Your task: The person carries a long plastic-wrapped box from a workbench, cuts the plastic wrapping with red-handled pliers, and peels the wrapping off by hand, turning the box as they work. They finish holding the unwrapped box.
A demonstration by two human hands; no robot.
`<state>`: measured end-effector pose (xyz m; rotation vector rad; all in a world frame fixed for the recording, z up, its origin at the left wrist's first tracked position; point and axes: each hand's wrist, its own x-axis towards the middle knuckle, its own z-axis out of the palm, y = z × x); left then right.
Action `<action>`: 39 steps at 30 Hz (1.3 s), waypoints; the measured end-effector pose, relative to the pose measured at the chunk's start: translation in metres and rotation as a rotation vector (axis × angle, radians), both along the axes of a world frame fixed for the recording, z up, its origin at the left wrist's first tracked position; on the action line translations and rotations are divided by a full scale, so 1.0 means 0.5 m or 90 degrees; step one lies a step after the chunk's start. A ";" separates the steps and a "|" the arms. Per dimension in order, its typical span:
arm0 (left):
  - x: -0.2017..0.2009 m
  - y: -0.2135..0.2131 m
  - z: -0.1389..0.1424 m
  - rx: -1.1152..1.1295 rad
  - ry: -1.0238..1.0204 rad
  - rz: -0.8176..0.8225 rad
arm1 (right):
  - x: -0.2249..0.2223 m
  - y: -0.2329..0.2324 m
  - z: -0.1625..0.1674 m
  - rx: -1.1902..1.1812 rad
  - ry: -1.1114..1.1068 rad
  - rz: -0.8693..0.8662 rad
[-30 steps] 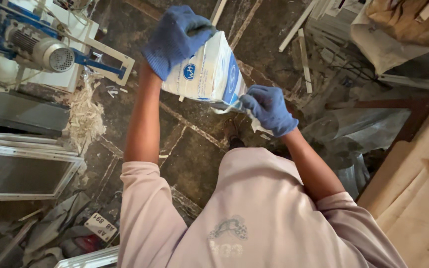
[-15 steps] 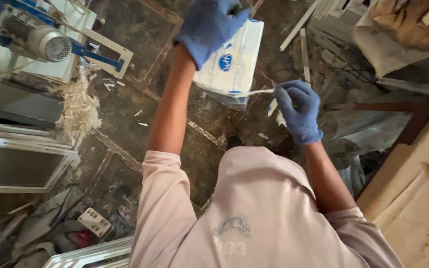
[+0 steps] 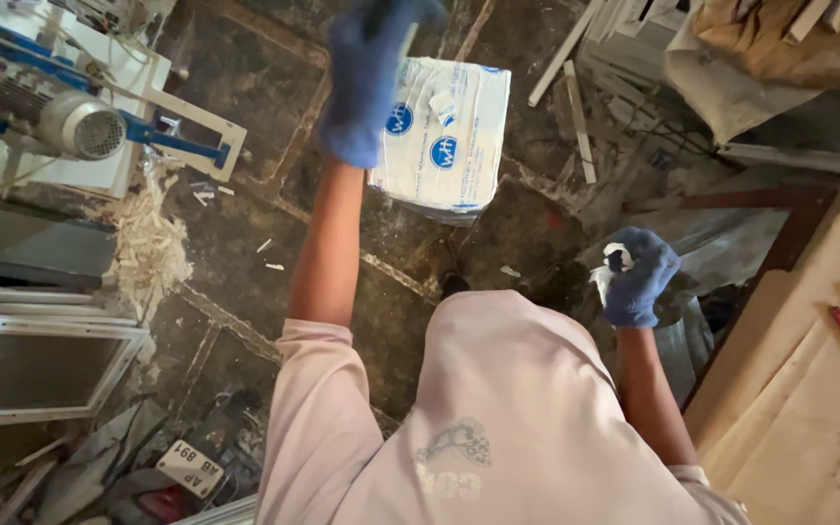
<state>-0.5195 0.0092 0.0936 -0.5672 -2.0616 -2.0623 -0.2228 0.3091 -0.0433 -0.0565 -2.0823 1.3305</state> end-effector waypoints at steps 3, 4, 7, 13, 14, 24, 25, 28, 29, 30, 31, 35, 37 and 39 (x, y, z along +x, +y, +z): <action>0.022 -0.041 0.012 0.242 -0.070 0.037 | -0.016 -0.006 0.000 -0.546 -0.031 0.083; 0.051 -0.053 0.019 0.292 -0.070 0.049 | -0.019 -0.007 0.014 -0.550 -0.004 0.100; 0.163 -0.077 0.020 0.099 -0.100 0.079 | -0.044 -0.006 0.069 -0.654 0.089 0.145; 0.279 -0.064 0.013 -0.197 -0.038 0.251 | -0.110 -0.035 0.193 -0.962 0.114 0.250; 0.287 -0.068 0.019 -0.249 0.000 0.261 | -0.122 -0.050 0.210 -0.914 0.095 0.300; 0.316 -0.106 0.016 0.132 0.010 0.060 | -0.262 -0.254 0.354 -0.604 0.047 0.461; 0.303 -0.101 0.006 0.207 -0.033 0.075 | -0.300 -0.278 0.370 -0.542 -0.043 0.439; 0.277 -0.093 -0.014 0.204 0.029 0.065 | -0.436 -0.354 0.395 0.031 -0.073 0.468; 0.271 -0.091 -0.019 0.201 0.049 0.062 | -0.469 -0.370 0.396 0.214 -0.026 0.456; 0.264 -0.090 -0.025 0.200 0.069 0.059 | -0.482 -0.372 0.393 0.258 -0.005 0.457; 0.256 -0.091 -0.032 0.200 0.088 0.058 | -0.497 -0.375 0.389 0.303 0.016 0.458; 0.212 -0.103 -0.082 0.338 -0.137 0.130 | -0.514 -0.378 0.373 0.359 0.259 0.479; 0.163 -0.114 -0.114 0.276 -0.222 0.173 | -0.509 -0.379 0.376 0.251 0.184 0.555; 0.148 -0.124 -0.142 0.256 -0.235 0.181 | -0.503 -0.384 0.383 0.093 0.010 0.545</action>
